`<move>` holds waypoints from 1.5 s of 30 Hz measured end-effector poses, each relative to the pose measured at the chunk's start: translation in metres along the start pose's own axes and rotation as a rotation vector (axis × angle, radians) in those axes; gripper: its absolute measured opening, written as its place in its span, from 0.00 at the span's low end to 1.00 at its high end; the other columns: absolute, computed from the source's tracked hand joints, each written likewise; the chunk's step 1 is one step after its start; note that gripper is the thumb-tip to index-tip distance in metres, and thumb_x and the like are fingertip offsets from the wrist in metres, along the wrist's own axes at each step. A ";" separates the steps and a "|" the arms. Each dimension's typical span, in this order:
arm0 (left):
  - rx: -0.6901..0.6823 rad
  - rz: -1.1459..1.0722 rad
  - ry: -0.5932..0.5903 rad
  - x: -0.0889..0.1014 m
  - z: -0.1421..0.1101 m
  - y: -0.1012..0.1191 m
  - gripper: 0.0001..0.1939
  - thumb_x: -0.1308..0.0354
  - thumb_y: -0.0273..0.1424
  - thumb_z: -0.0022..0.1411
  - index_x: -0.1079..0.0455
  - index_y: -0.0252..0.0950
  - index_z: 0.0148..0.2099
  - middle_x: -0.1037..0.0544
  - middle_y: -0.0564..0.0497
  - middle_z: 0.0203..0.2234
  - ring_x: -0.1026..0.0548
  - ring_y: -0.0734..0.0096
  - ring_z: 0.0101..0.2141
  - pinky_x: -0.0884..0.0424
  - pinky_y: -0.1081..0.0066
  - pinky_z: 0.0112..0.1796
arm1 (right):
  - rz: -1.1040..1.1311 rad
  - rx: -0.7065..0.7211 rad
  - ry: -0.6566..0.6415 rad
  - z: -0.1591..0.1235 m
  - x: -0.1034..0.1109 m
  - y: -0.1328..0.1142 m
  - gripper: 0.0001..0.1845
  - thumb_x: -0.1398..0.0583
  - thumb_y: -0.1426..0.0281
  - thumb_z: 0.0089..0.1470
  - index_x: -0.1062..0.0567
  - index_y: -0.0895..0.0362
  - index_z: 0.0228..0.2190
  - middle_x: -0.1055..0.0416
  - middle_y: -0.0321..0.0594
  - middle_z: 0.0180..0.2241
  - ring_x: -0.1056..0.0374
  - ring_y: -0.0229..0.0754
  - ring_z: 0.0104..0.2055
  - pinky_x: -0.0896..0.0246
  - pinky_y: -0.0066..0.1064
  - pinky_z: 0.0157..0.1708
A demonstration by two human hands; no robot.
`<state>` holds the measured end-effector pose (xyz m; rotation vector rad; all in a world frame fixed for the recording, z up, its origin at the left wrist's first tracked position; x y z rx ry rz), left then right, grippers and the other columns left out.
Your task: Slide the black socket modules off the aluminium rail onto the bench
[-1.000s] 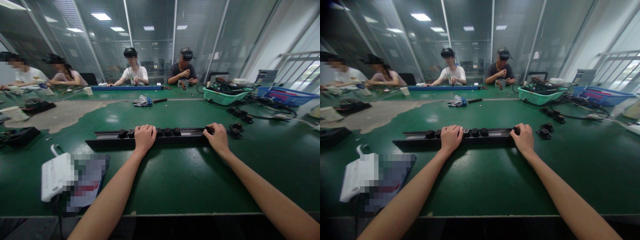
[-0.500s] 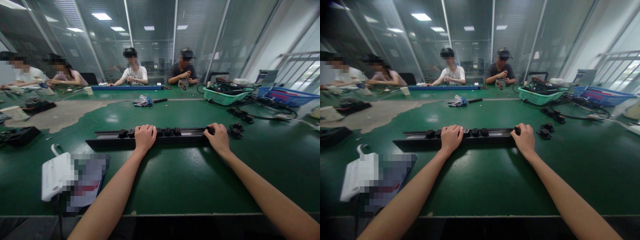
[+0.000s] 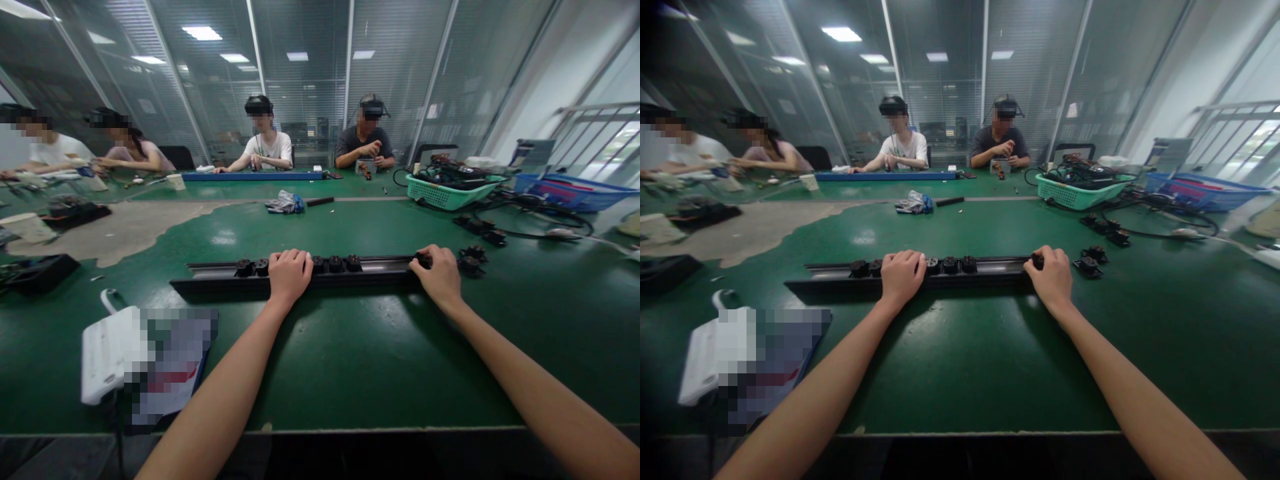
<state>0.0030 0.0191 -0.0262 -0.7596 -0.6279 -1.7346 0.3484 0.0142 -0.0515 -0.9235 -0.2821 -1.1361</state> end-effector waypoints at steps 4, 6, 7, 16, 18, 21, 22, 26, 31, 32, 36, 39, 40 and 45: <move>-0.005 0.012 0.005 0.000 0.000 0.000 0.20 0.58 0.36 0.73 0.27 0.39 0.35 0.20 0.45 0.34 0.25 0.59 0.38 0.40 0.57 0.44 | -0.021 -0.014 -0.006 0.000 0.002 0.000 0.11 0.41 0.61 0.52 0.27 0.53 0.37 0.33 0.46 0.38 0.36 0.53 0.44 0.39 0.42 0.41; -0.008 0.017 0.004 0.000 0.000 0.000 0.20 0.58 0.36 0.73 0.27 0.39 0.35 0.20 0.45 0.34 0.25 0.59 0.38 0.40 0.57 0.44 | -0.028 -0.020 -0.006 0.000 0.003 0.001 0.12 0.41 0.61 0.52 0.27 0.53 0.37 0.33 0.46 0.38 0.36 0.53 0.44 0.39 0.42 0.41; -0.009 0.020 0.005 -0.001 0.000 0.000 0.20 0.58 0.36 0.73 0.27 0.39 0.35 0.20 0.45 0.35 0.25 0.59 0.38 0.40 0.58 0.44 | -0.029 -0.023 -0.007 0.000 0.003 0.001 0.12 0.41 0.61 0.52 0.27 0.53 0.37 0.33 0.46 0.38 0.36 0.53 0.43 0.39 0.42 0.41; 0.001 0.018 0.003 -0.002 0.000 0.000 0.20 0.57 0.36 0.73 0.27 0.39 0.35 0.20 0.46 0.35 0.25 0.59 0.39 0.40 0.58 0.44 | -0.029 -0.044 -0.033 0.006 0.007 0.011 0.13 0.40 0.61 0.50 0.27 0.54 0.37 0.34 0.44 0.37 0.36 0.50 0.41 0.39 0.41 0.42; 0.006 0.001 -0.001 -0.001 0.000 0.000 0.19 0.57 0.36 0.73 0.27 0.39 0.36 0.20 0.45 0.35 0.25 0.59 0.39 0.40 0.58 0.45 | -0.031 -0.048 -0.034 0.007 0.008 0.013 0.13 0.40 0.61 0.50 0.27 0.54 0.37 0.34 0.44 0.37 0.35 0.50 0.41 0.38 0.41 0.42; 0.004 0.000 -0.002 -0.001 0.000 0.000 0.20 0.57 0.36 0.73 0.27 0.39 0.36 0.20 0.45 0.35 0.25 0.58 0.39 0.41 0.58 0.45 | -0.039 -0.055 -0.044 0.008 0.009 0.015 0.13 0.40 0.61 0.50 0.28 0.53 0.37 0.33 0.45 0.38 0.35 0.51 0.43 0.38 0.41 0.43; 0.001 0.004 -0.001 -0.002 0.000 0.000 0.20 0.57 0.36 0.73 0.27 0.39 0.36 0.20 0.45 0.35 0.25 0.59 0.39 0.41 0.58 0.44 | -0.044 -0.057 -0.052 0.009 0.009 0.015 0.13 0.40 0.61 0.50 0.28 0.53 0.37 0.33 0.45 0.38 0.34 0.51 0.43 0.38 0.41 0.43; -0.005 0.017 0.012 -0.002 0.000 0.000 0.19 0.57 0.35 0.73 0.27 0.39 0.35 0.20 0.46 0.34 0.25 0.59 0.38 0.41 0.58 0.44 | -0.057 -0.064 -0.085 0.010 0.010 0.015 0.13 0.40 0.61 0.50 0.29 0.53 0.37 0.33 0.45 0.39 0.34 0.51 0.44 0.38 0.42 0.44; -0.010 0.012 0.021 -0.002 0.000 -0.001 0.19 0.56 0.35 0.73 0.28 0.39 0.34 0.19 0.45 0.34 0.25 0.59 0.38 0.41 0.58 0.43 | -0.077 -0.070 -0.094 0.010 0.012 0.015 0.13 0.40 0.61 0.50 0.29 0.53 0.37 0.33 0.45 0.40 0.34 0.51 0.44 0.37 0.41 0.43; -0.012 0.013 0.021 -0.002 0.000 -0.001 0.19 0.57 0.35 0.73 0.28 0.39 0.34 0.20 0.45 0.34 0.25 0.59 0.38 0.41 0.58 0.43 | -0.082 -0.071 -0.095 0.011 0.012 0.015 0.13 0.40 0.60 0.50 0.29 0.53 0.37 0.33 0.45 0.39 0.34 0.51 0.44 0.37 0.41 0.43; -0.014 0.023 0.023 -0.003 0.000 -0.001 0.19 0.57 0.36 0.73 0.28 0.39 0.35 0.20 0.46 0.34 0.25 0.59 0.38 0.41 0.58 0.43 | -0.096 -0.067 -0.102 0.011 0.013 0.015 0.14 0.40 0.60 0.50 0.29 0.53 0.37 0.33 0.45 0.40 0.34 0.51 0.45 0.38 0.41 0.42; -0.010 0.023 0.015 -0.003 0.000 -0.001 0.19 0.57 0.36 0.73 0.28 0.39 0.35 0.20 0.46 0.34 0.25 0.59 0.38 0.41 0.58 0.43 | -0.113 -0.053 -0.105 0.012 0.013 0.017 0.14 0.40 0.60 0.50 0.29 0.53 0.37 0.33 0.45 0.39 0.34 0.52 0.44 0.38 0.41 0.42; -0.009 0.024 0.011 -0.002 0.000 0.000 0.19 0.57 0.35 0.73 0.28 0.39 0.35 0.20 0.46 0.34 0.25 0.59 0.38 0.41 0.58 0.43 | -0.118 -0.048 -0.106 0.012 0.013 0.017 0.14 0.40 0.60 0.50 0.29 0.53 0.37 0.33 0.45 0.38 0.34 0.52 0.44 0.38 0.41 0.42; -0.016 0.036 0.009 -0.001 0.000 0.000 0.19 0.57 0.35 0.73 0.28 0.39 0.35 0.20 0.46 0.34 0.25 0.59 0.38 0.41 0.58 0.42 | -0.131 -0.042 -0.103 0.014 0.013 0.021 0.13 0.40 0.60 0.50 0.29 0.53 0.36 0.33 0.45 0.38 0.35 0.52 0.44 0.37 0.41 0.42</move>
Point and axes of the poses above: each hand's wrist, its own z-axis towards the middle knuckle, its own x-axis out of the back of the hand, y = z × x, the point moved 1 cm from there along z, towards the middle knuckle
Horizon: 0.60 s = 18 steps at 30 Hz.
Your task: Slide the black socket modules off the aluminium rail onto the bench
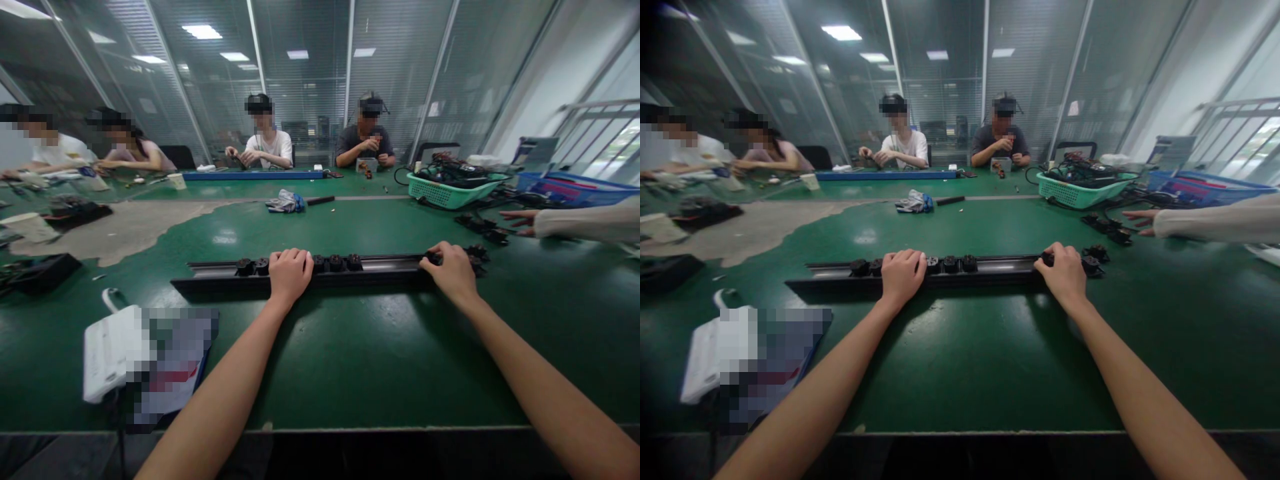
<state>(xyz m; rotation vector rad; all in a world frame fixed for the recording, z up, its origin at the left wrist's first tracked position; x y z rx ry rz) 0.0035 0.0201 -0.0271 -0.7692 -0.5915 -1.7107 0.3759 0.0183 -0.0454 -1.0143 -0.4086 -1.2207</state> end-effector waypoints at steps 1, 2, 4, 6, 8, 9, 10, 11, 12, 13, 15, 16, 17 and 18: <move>-0.001 0.002 0.001 0.000 0.000 0.000 0.19 0.57 0.35 0.73 0.28 0.39 0.35 0.20 0.46 0.34 0.25 0.59 0.38 0.41 0.58 0.42 | 0.000 0.000 0.000 0.000 0.000 0.001 0.13 0.40 0.60 0.50 0.29 0.53 0.36 0.33 0.45 0.38 0.35 0.52 0.44 0.37 0.41 0.42; 0.000 0.004 0.003 0.000 0.000 0.000 0.19 0.57 0.35 0.73 0.28 0.39 0.35 0.20 0.46 0.34 0.25 0.60 0.38 0.41 0.58 0.43 | 0.000 0.000 0.001 0.000 0.001 0.002 0.13 0.40 0.60 0.50 0.28 0.53 0.37 0.33 0.45 0.38 0.35 0.52 0.44 0.37 0.41 0.42; 0.002 0.000 0.003 0.000 0.000 0.000 0.19 0.57 0.35 0.73 0.28 0.38 0.35 0.20 0.46 0.34 0.25 0.60 0.38 0.41 0.58 0.43 | -0.003 -0.005 0.002 0.001 0.001 0.003 0.14 0.40 0.60 0.50 0.28 0.53 0.37 0.33 0.45 0.38 0.35 0.51 0.43 0.37 0.41 0.42; 0.005 -0.009 -0.002 -0.001 0.000 0.000 0.19 0.57 0.36 0.73 0.28 0.39 0.35 0.20 0.46 0.34 0.25 0.60 0.38 0.41 0.58 0.43 | -0.009 -0.015 0.002 0.001 0.002 0.004 0.14 0.40 0.59 0.50 0.28 0.53 0.37 0.33 0.45 0.38 0.35 0.51 0.42 0.37 0.41 0.41; 0.006 -0.013 -0.006 -0.001 0.000 -0.001 0.19 0.57 0.36 0.73 0.28 0.39 0.35 0.20 0.46 0.34 0.25 0.59 0.38 0.41 0.58 0.43 | -0.013 -0.025 0.001 0.001 0.003 0.004 0.14 0.40 0.59 0.50 0.28 0.53 0.38 0.33 0.45 0.38 0.35 0.51 0.42 0.37 0.41 0.41; 0.007 -0.013 -0.008 -0.001 0.000 -0.001 0.19 0.57 0.36 0.73 0.28 0.39 0.35 0.20 0.46 0.34 0.25 0.59 0.38 0.41 0.58 0.43 | -0.012 -0.029 0.001 0.001 0.003 0.004 0.14 0.40 0.59 0.50 0.28 0.53 0.38 0.33 0.45 0.39 0.34 0.51 0.42 0.37 0.41 0.41; 0.007 -0.013 -0.008 -0.001 0.000 -0.001 0.20 0.57 0.36 0.73 0.28 0.39 0.35 0.20 0.46 0.34 0.25 0.59 0.39 0.41 0.58 0.43 | -0.011 -0.030 0.001 0.001 0.004 0.004 0.15 0.40 0.59 0.50 0.28 0.53 0.38 0.33 0.45 0.39 0.34 0.51 0.42 0.37 0.42 0.41; 0.007 -0.015 -0.007 0.000 0.000 -0.001 0.20 0.58 0.36 0.73 0.28 0.39 0.35 0.20 0.46 0.35 0.25 0.59 0.39 0.41 0.58 0.43 | -0.009 -0.030 0.002 0.001 0.004 0.004 0.15 0.40 0.59 0.50 0.28 0.53 0.38 0.33 0.45 0.39 0.35 0.51 0.43 0.37 0.42 0.41; 0.007 -0.018 -0.006 0.000 0.000 -0.001 0.20 0.58 0.36 0.73 0.27 0.39 0.35 0.20 0.45 0.35 0.25 0.59 0.39 0.41 0.58 0.43 | -0.006 -0.029 0.003 0.001 0.004 0.004 0.15 0.41 0.59 0.50 0.28 0.53 0.38 0.33 0.45 0.39 0.35 0.51 0.43 0.37 0.42 0.42; 0.008 -0.023 -0.006 0.000 0.000 -0.001 0.20 0.58 0.36 0.73 0.27 0.39 0.35 0.20 0.45 0.35 0.25 0.59 0.39 0.41 0.58 0.43 | -0.004 -0.028 0.005 0.001 0.005 0.005 0.14 0.41 0.59 0.50 0.28 0.53 0.38 0.33 0.45 0.38 0.35 0.51 0.43 0.37 0.42 0.42; 0.011 -0.035 -0.008 0.001 0.000 -0.001 0.20 0.58 0.36 0.73 0.27 0.39 0.36 0.20 0.45 0.35 0.25 0.58 0.39 0.41 0.58 0.43 | -0.005 -0.026 0.010 0.001 0.005 0.005 0.14 0.41 0.60 0.50 0.27 0.53 0.38 0.32 0.45 0.38 0.35 0.51 0.43 0.37 0.42 0.42; 0.013 -0.041 -0.009 0.001 0.000 -0.001 0.20 0.58 0.36 0.73 0.27 0.39 0.36 0.20 0.45 0.35 0.25 0.58 0.39 0.41 0.58 0.43 | -0.005 -0.026 0.013 0.001 0.006 0.005 0.14 0.41 0.60 0.50 0.27 0.53 0.38 0.32 0.45 0.38 0.35 0.51 0.43 0.37 0.42 0.42; 0.016 -0.045 -0.010 0.001 0.000 -0.001 0.20 0.58 0.36 0.73 0.27 0.39 0.35 0.20 0.45 0.35 0.25 0.58 0.39 0.41 0.58 0.43 | -0.006 -0.027 0.016 0.001 0.006 0.006 0.14 0.41 0.60 0.50 0.27 0.53 0.38 0.32 0.45 0.38 0.35 0.51 0.43 0.37 0.42 0.42; 0.017 -0.048 -0.010 0.001 0.000 -0.001 0.20 0.57 0.36 0.73 0.27 0.39 0.35 0.20 0.45 0.35 0.25 0.58 0.39 0.41 0.57 0.43 | -0.006 -0.028 0.018 0.001 0.006 0.006 0.14 0.41 0.60 0.50 0.27 0.53 0.38 0.32 0.45 0.38 0.35 0.51 0.43 0.37 0.42 0.42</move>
Point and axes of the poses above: each hand's wrist, its own z-axis towards the middle knuckle, its own x-axis out of the back of the hand, y = z × x, the point moved 1 cm from there along z, towards the middle knuckle
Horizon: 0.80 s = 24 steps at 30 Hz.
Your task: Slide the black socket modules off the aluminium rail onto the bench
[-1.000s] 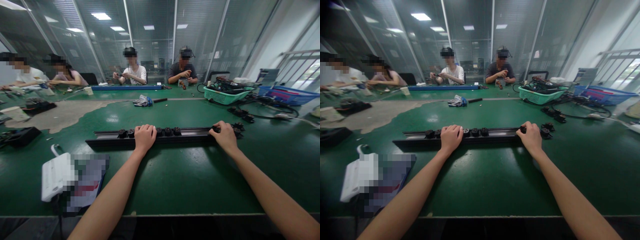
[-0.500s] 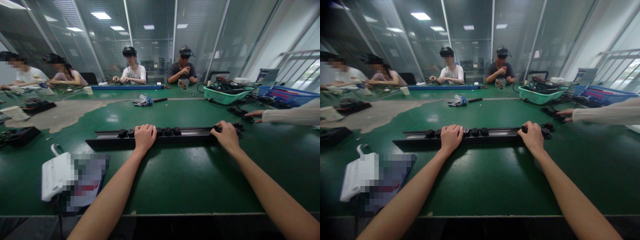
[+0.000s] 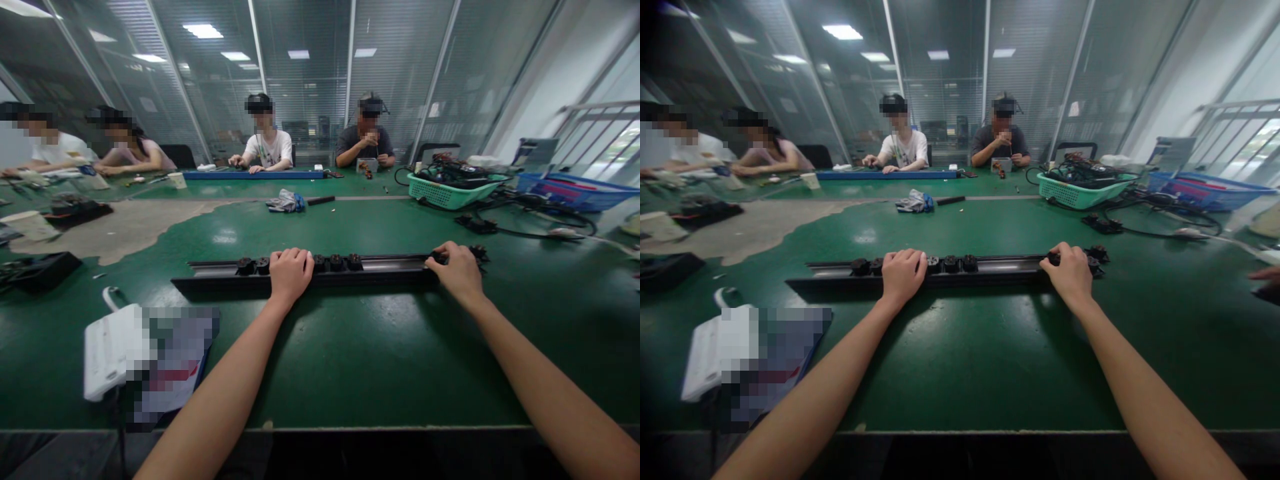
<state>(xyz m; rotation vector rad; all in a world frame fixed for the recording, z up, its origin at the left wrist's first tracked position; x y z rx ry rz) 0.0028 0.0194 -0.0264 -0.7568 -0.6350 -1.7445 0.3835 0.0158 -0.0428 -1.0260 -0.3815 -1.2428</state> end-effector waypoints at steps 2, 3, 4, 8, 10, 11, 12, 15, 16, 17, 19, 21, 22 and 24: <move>0.003 -0.003 0.000 0.000 0.000 0.000 0.20 0.57 0.36 0.73 0.27 0.39 0.35 0.20 0.45 0.35 0.25 0.58 0.39 0.41 0.57 0.44 | -0.001 -0.010 0.002 0.000 0.000 0.000 0.14 0.41 0.60 0.50 0.27 0.53 0.38 0.32 0.45 0.38 0.35 0.51 0.43 0.37 0.42 0.42; 0.004 -0.002 0.000 0.000 0.000 0.000 0.20 0.57 0.36 0.73 0.27 0.39 0.35 0.20 0.45 0.35 0.25 0.59 0.39 0.41 0.57 0.44 | -0.003 -0.017 0.002 0.000 0.000 0.001 0.14 0.41 0.60 0.50 0.26 0.53 0.38 0.32 0.45 0.39 0.35 0.51 0.43 0.37 0.42 0.42; 0.005 -0.001 -0.001 0.000 0.000 0.000 0.20 0.57 0.36 0.73 0.27 0.39 0.35 0.20 0.45 0.35 0.25 0.59 0.39 0.41 0.57 0.44 | -0.005 -0.024 0.001 0.000 0.001 0.001 0.15 0.40 0.60 0.50 0.26 0.53 0.38 0.32 0.45 0.39 0.35 0.51 0.43 0.37 0.42 0.42; 0.007 0.001 -0.005 0.000 0.000 0.000 0.20 0.58 0.36 0.73 0.27 0.39 0.35 0.19 0.44 0.36 0.25 0.58 0.39 0.41 0.57 0.44 | -0.013 -0.035 -0.003 0.001 0.001 0.001 0.15 0.40 0.60 0.50 0.26 0.53 0.38 0.32 0.45 0.38 0.35 0.52 0.44 0.38 0.42 0.43; 0.006 0.004 -0.006 0.000 0.000 0.000 0.20 0.58 0.36 0.73 0.27 0.39 0.35 0.19 0.44 0.36 0.25 0.58 0.39 0.41 0.57 0.44 | -0.021 -0.037 -0.001 0.001 0.001 0.002 0.15 0.40 0.60 0.50 0.27 0.53 0.38 0.32 0.45 0.38 0.35 0.52 0.44 0.38 0.42 0.43; 0.005 0.006 -0.005 0.000 0.000 0.000 0.20 0.58 0.36 0.73 0.27 0.39 0.35 0.19 0.44 0.36 0.25 0.58 0.39 0.41 0.57 0.44 | -0.027 -0.036 0.000 0.001 0.001 0.002 0.15 0.40 0.60 0.50 0.27 0.53 0.38 0.32 0.45 0.38 0.35 0.51 0.44 0.38 0.41 0.42; 0.005 0.007 -0.004 0.000 0.000 0.000 0.20 0.58 0.36 0.73 0.27 0.39 0.35 0.19 0.45 0.36 0.25 0.58 0.39 0.41 0.57 0.44 | -0.036 -0.031 0.001 0.001 0.002 0.002 0.15 0.41 0.60 0.50 0.27 0.53 0.38 0.32 0.45 0.39 0.35 0.51 0.44 0.38 0.41 0.42; 0.004 0.007 -0.002 0.000 0.000 0.000 0.20 0.57 0.36 0.73 0.27 0.39 0.35 0.19 0.45 0.35 0.25 0.58 0.39 0.41 0.57 0.44 | -0.085 -0.003 0.000 0.001 0.002 0.002 0.15 0.41 0.59 0.51 0.27 0.53 0.39 0.33 0.45 0.38 0.36 0.51 0.43 0.38 0.41 0.40; 0.004 0.010 -0.003 -0.001 0.000 0.000 0.20 0.57 0.36 0.73 0.27 0.39 0.35 0.19 0.45 0.35 0.25 0.58 0.39 0.41 0.57 0.44 | -0.106 0.007 -0.001 0.001 0.003 0.002 0.15 0.41 0.59 0.51 0.27 0.53 0.39 0.33 0.45 0.38 0.36 0.52 0.43 0.39 0.41 0.40; 0.004 0.012 -0.003 -0.001 0.000 0.000 0.20 0.57 0.36 0.73 0.27 0.39 0.35 0.19 0.45 0.35 0.25 0.58 0.39 0.41 0.57 0.44 | -0.123 0.016 -0.003 0.001 0.003 0.003 0.15 0.42 0.59 0.51 0.27 0.53 0.39 0.33 0.45 0.38 0.36 0.52 0.43 0.39 0.41 0.40; 0.003 0.014 -0.004 -0.001 0.000 0.000 0.20 0.58 0.36 0.73 0.27 0.39 0.35 0.19 0.45 0.35 0.25 0.58 0.39 0.41 0.57 0.44 | -0.141 0.026 -0.008 0.001 0.004 0.003 0.15 0.42 0.59 0.52 0.27 0.53 0.40 0.33 0.45 0.37 0.36 0.52 0.42 0.38 0.41 0.40; 0.002 0.009 -0.003 -0.001 0.000 0.000 0.20 0.58 0.36 0.73 0.27 0.39 0.36 0.19 0.45 0.35 0.25 0.58 0.39 0.41 0.57 0.44 | -0.131 0.026 -0.018 0.001 0.005 0.005 0.15 0.41 0.59 0.52 0.27 0.53 0.40 0.33 0.45 0.36 0.35 0.51 0.41 0.38 0.41 0.39; 0.001 0.007 -0.003 -0.001 0.000 0.000 0.20 0.58 0.36 0.73 0.27 0.39 0.36 0.19 0.45 0.35 0.25 0.58 0.39 0.41 0.57 0.44 | -0.120 0.024 -0.021 0.002 0.005 0.005 0.15 0.41 0.58 0.52 0.26 0.52 0.40 0.33 0.44 0.36 0.35 0.51 0.41 0.38 0.40 0.39; 0.002 0.009 -0.003 -0.001 0.000 0.000 0.20 0.58 0.36 0.73 0.26 0.39 0.36 0.19 0.45 0.35 0.25 0.58 0.39 0.41 0.57 0.44 | -0.095 0.019 -0.023 0.002 0.006 0.007 0.14 0.42 0.58 0.53 0.26 0.52 0.39 0.33 0.44 0.35 0.34 0.50 0.39 0.38 0.40 0.39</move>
Point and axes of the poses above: each hand's wrist, its own z-axis towards the middle knuckle, its own x-axis out of the back of the hand, y = z × x, the point moved 1 cm from there along z, towards the middle knuckle
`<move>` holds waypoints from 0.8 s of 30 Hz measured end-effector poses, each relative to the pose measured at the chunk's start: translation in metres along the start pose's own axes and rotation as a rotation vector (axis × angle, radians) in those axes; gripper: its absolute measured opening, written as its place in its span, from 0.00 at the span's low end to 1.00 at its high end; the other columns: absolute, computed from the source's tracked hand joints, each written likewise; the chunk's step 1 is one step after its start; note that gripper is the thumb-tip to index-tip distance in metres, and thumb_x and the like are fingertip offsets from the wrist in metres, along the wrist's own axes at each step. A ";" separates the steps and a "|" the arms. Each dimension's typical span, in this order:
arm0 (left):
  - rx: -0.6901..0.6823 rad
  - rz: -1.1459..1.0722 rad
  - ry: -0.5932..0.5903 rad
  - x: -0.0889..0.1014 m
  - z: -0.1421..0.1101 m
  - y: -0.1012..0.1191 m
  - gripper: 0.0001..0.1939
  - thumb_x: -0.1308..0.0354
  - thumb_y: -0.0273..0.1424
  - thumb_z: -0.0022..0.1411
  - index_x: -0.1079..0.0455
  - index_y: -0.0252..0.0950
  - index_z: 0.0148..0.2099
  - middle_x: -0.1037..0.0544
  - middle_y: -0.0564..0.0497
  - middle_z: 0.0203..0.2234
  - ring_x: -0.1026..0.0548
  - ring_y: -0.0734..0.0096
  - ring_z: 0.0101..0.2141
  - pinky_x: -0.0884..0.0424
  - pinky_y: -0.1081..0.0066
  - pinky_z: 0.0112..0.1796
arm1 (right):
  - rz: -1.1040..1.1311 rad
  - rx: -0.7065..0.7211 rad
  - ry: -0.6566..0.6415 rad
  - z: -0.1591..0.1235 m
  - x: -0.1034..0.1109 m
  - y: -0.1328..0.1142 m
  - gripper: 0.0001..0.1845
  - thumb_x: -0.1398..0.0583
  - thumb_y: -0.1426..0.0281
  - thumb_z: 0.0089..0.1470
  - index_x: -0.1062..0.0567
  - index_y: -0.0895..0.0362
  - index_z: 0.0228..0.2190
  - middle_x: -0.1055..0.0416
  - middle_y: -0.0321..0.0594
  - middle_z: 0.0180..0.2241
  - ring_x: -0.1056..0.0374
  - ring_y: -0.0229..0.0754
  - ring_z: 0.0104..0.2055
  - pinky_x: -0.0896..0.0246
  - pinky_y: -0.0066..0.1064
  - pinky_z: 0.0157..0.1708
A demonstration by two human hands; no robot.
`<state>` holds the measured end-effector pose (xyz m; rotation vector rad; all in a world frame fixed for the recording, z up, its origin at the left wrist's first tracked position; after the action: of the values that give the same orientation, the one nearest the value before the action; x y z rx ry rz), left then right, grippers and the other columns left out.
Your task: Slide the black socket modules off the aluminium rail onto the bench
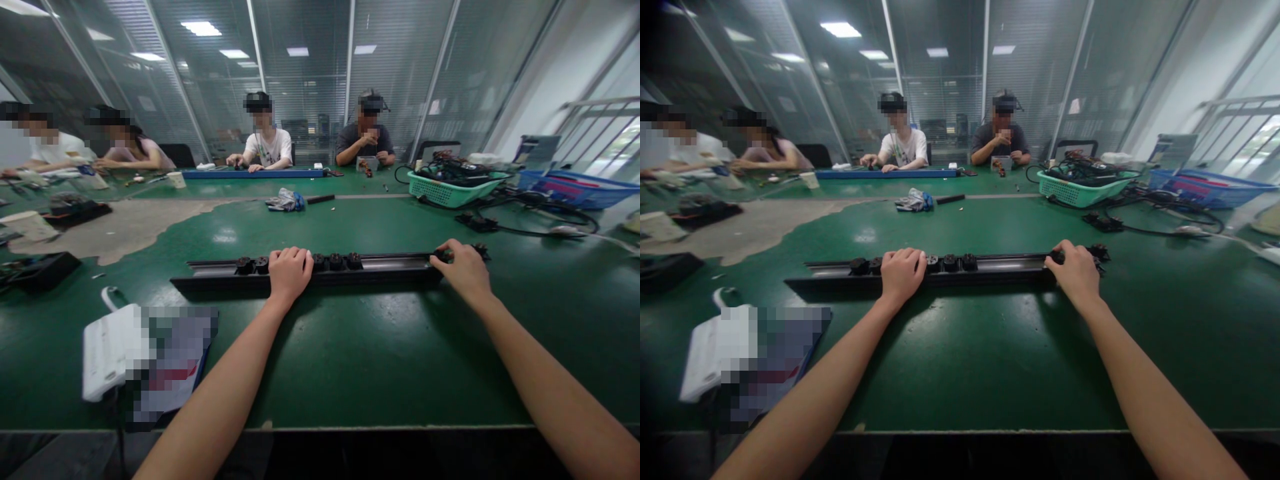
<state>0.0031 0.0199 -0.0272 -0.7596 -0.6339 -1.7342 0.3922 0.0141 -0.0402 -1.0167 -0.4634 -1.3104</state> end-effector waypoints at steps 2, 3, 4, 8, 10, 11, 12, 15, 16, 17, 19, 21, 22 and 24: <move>-0.001 0.006 0.002 0.000 0.000 0.000 0.20 0.58 0.36 0.73 0.27 0.40 0.35 0.19 0.45 0.35 0.25 0.58 0.39 0.41 0.57 0.44 | 0.015 -0.002 0.002 0.001 0.000 0.001 0.14 0.42 0.59 0.53 0.25 0.52 0.38 0.33 0.43 0.34 0.34 0.49 0.39 0.38 0.40 0.39; -0.002 0.008 0.004 0.000 0.000 0.000 0.20 0.58 0.36 0.73 0.27 0.40 0.35 0.19 0.45 0.35 0.25 0.58 0.39 0.40 0.57 0.44 | 0.019 -0.003 0.002 0.001 0.000 0.002 0.14 0.41 0.59 0.53 0.25 0.53 0.38 0.33 0.43 0.34 0.34 0.49 0.38 0.37 0.40 0.39; -0.004 0.010 0.007 -0.001 0.000 0.000 0.20 0.58 0.36 0.73 0.27 0.40 0.35 0.19 0.45 0.34 0.25 0.58 0.39 0.40 0.57 0.43 | 0.020 -0.007 0.003 0.001 0.000 0.002 0.14 0.41 0.59 0.52 0.25 0.53 0.38 0.32 0.43 0.34 0.34 0.49 0.38 0.37 0.40 0.39; -0.010 0.016 0.010 -0.001 -0.001 0.000 0.20 0.58 0.36 0.73 0.27 0.39 0.35 0.19 0.45 0.34 0.25 0.59 0.38 0.40 0.57 0.44 | 0.002 -0.036 -0.005 0.001 0.000 0.003 0.15 0.41 0.59 0.52 0.26 0.53 0.40 0.32 0.44 0.35 0.34 0.49 0.39 0.38 0.40 0.38; -0.013 0.019 0.009 -0.001 -0.001 0.000 0.20 0.58 0.36 0.73 0.28 0.39 0.35 0.19 0.46 0.34 0.25 0.59 0.38 0.40 0.57 0.44 | -0.011 -0.047 -0.011 0.001 0.001 0.003 0.15 0.41 0.59 0.52 0.26 0.52 0.40 0.31 0.44 0.36 0.34 0.50 0.39 0.38 0.40 0.37; -0.014 0.021 0.009 -0.001 -0.001 0.000 0.20 0.58 0.36 0.73 0.28 0.39 0.35 0.19 0.46 0.34 0.25 0.59 0.38 0.40 0.57 0.43 | -0.018 -0.048 -0.011 0.001 0.001 0.003 0.15 0.41 0.59 0.52 0.26 0.52 0.40 0.32 0.44 0.35 0.34 0.50 0.39 0.38 0.40 0.37; -0.013 0.023 0.010 -0.001 -0.001 0.000 0.20 0.58 0.36 0.73 0.27 0.39 0.35 0.19 0.45 0.35 0.25 0.59 0.38 0.40 0.57 0.43 | -0.024 -0.049 -0.009 0.001 0.001 0.003 0.16 0.42 0.59 0.52 0.26 0.53 0.40 0.32 0.44 0.35 0.34 0.50 0.39 0.38 0.40 0.37; -0.011 0.026 0.011 -0.001 -0.001 0.000 0.20 0.58 0.36 0.73 0.27 0.39 0.35 0.19 0.45 0.35 0.25 0.58 0.39 0.41 0.57 0.44 | -0.037 -0.058 0.001 0.001 0.001 0.002 0.16 0.42 0.59 0.53 0.26 0.53 0.41 0.32 0.44 0.35 0.34 0.49 0.38 0.38 0.40 0.37; -0.009 0.025 0.011 -0.001 0.000 0.000 0.20 0.58 0.36 0.73 0.27 0.39 0.35 0.19 0.45 0.35 0.25 0.58 0.39 0.41 0.57 0.44 | -0.039 -0.063 -0.001 0.001 0.001 0.002 0.17 0.42 0.58 0.53 0.26 0.53 0.41 0.32 0.44 0.35 0.34 0.49 0.38 0.38 0.40 0.37; -0.008 0.023 0.009 -0.001 0.000 0.000 0.20 0.58 0.36 0.73 0.27 0.39 0.35 0.19 0.45 0.35 0.25 0.58 0.39 0.41 0.57 0.44 | -0.041 -0.068 -0.004 0.001 0.001 0.003 0.17 0.42 0.58 0.53 0.26 0.53 0.42 0.32 0.44 0.36 0.34 0.49 0.38 0.38 0.39 0.37; -0.003 0.013 0.005 0.000 0.000 0.000 0.20 0.58 0.36 0.73 0.27 0.39 0.35 0.19 0.45 0.35 0.25 0.59 0.39 0.41 0.57 0.44 | -0.043 -0.076 -0.007 0.001 0.001 0.004 0.17 0.42 0.58 0.53 0.26 0.53 0.42 0.32 0.44 0.36 0.34 0.48 0.37 0.38 0.39 0.37; 0.001 -0.002 0.002 0.000 0.000 0.000 0.20 0.57 0.36 0.73 0.27 0.39 0.35 0.19 0.45 0.35 0.25 0.58 0.39 0.41 0.57 0.44 | -0.039 -0.090 -0.002 0.002 0.001 0.006 0.17 0.42 0.59 0.53 0.26 0.52 0.42 0.32 0.45 0.37 0.34 0.48 0.37 0.38 0.40 0.37; 0.004 -0.008 0.002 0.000 0.000 0.000 0.20 0.57 0.36 0.73 0.27 0.40 0.35 0.19 0.45 0.35 0.25 0.58 0.39 0.41 0.57 0.44 | -0.034 -0.098 -0.001 0.002 0.001 0.008 0.17 0.41 0.59 0.53 0.26 0.53 0.42 0.32 0.45 0.37 0.34 0.48 0.37 0.38 0.40 0.37; 0.008 -0.012 0.001 0.001 0.000 0.000 0.20 0.57 0.36 0.73 0.27 0.39 0.35 0.19 0.45 0.35 0.25 0.58 0.39 0.41 0.57 0.44 | -0.023 -0.112 -0.008 0.003 0.000 0.011 0.16 0.41 0.59 0.52 0.25 0.53 0.42 0.32 0.45 0.37 0.34 0.48 0.37 0.38 0.40 0.37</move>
<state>0.0033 0.0194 -0.0268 -0.7511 -0.6458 -1.7417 0.4032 0.0159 -0.0419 -1.1127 -0.4119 -1.3658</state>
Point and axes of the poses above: each hand's wrist, its own z-axis towards the middle knuckle, its own x-axis out of the back of the hand, y = z × x, the point moved 1 cm from there along z, towards the middle knuckle
